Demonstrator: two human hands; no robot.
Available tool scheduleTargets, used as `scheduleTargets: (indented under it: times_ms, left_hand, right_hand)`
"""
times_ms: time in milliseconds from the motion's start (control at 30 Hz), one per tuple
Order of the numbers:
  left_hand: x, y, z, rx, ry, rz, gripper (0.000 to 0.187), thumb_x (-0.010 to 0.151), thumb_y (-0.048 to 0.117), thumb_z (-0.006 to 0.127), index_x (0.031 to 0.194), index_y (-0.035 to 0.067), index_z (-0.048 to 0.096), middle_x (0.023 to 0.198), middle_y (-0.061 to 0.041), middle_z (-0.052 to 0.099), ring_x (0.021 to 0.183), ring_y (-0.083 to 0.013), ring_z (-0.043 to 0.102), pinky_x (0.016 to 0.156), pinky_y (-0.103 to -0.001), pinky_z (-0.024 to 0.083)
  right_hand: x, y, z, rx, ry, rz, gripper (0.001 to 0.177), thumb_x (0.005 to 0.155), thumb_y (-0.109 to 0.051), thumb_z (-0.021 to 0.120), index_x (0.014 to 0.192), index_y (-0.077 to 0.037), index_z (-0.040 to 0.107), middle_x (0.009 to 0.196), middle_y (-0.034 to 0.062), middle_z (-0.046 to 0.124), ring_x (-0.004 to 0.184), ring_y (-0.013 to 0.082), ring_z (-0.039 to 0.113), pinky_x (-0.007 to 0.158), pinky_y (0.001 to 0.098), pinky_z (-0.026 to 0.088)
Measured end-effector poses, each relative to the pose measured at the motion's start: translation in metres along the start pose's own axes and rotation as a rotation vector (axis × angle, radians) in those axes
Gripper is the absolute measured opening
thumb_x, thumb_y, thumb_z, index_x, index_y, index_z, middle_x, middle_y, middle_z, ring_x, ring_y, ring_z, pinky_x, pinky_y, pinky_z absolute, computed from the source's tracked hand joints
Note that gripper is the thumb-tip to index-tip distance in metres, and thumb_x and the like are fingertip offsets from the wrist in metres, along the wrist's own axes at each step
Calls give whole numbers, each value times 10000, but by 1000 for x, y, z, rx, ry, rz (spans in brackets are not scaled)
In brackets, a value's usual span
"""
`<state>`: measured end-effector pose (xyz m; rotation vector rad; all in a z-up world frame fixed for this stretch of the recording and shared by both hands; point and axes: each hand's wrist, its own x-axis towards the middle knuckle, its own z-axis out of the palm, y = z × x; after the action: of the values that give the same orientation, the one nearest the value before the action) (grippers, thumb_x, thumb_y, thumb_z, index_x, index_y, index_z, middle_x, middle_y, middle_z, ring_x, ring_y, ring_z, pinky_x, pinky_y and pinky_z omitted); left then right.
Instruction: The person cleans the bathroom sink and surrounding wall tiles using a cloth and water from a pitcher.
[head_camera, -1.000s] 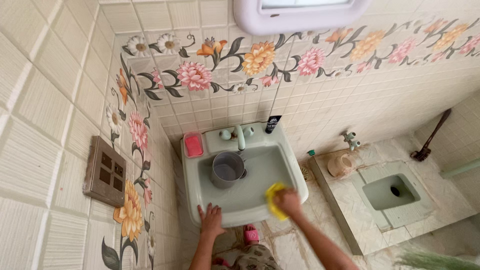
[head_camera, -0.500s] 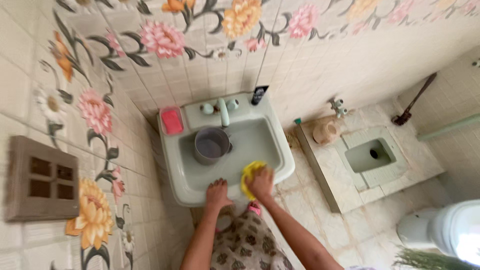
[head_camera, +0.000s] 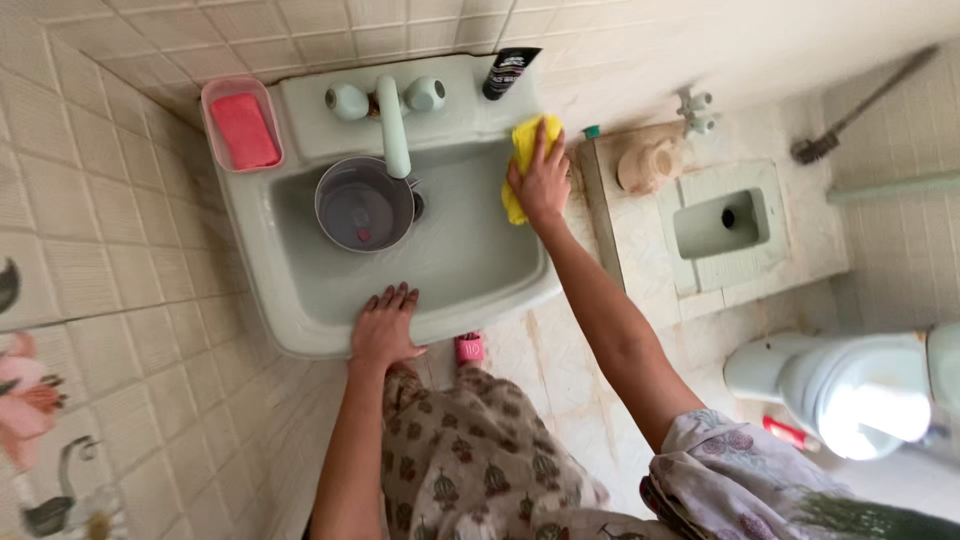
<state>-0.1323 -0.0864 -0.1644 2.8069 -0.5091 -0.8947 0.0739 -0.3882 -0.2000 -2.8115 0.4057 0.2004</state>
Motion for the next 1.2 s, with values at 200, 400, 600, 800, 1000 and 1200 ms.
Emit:
scheduleTargets:
  times_ms: [200,400,600,800,1000,1200]
  left_hand:
    - [-2,7,3,-38,18,-35,1135,592,576,938,1494,129,413,1571,-69,396,1425,-244,413,1201,-426,326]
    - [-14,9,1,-21,71,7,1060,607,633,907,1458,147,503,1432,-102,483,1296,-280,480,1077,-451,432]
    - [-11,-6,32,-202,521,24,813,770,677,784,1251,49,597,1184,-100,554,1153,-288,547,1005,-462,502]
    - [35,-12,0,-207,1047,-280,515,880,259,648,1345,37,648,1311,-160,616,1052,-306,635,817,-442,549]
    - [-3,-22,-41,-320,735,-364,179,951,127,608,1084,85,720,1171,-83,694,1018,-316,688,848,-438,574]
    - [-153,-43,16,-530,701,-631,374,836,153,674,1197,205,754,1117,-8,733,1010,-252,726,866,-393,595]
  right_hand:
    - [-39,-25,24,-806,203,-441,923,950,-552,544,1674,-108,184,1683,287,152,1544,478,211,1248,588,173]
    - [-61,-42,124,-275,-41,-565,809,907,-530,411,1612,-179,228,1675,215,105,1547,409,21,1222,590,11]
    - [-95,-16,135,-272,-436,-1075,758,994,-507,425,1642,-149,260,1701,229,143,1583,420,52,1255,596,48]
    - [-64,-4,70,-785,-439,-730,755,1019,-570,275,1660,-239,53,1722,136,-77,1585,339,-83,1243,590,-63]
    - [-69,-79,141,-408,-100,-438,786,980,-565,309,1648,-213,90,1706,171,-34,1568,400,-44,1213,622,-41]
    - [-124,-196,241,530,-107,-582,945,951,-595,471,1626,13,210,1645,195,309,1550,353,236,1300,574,107]
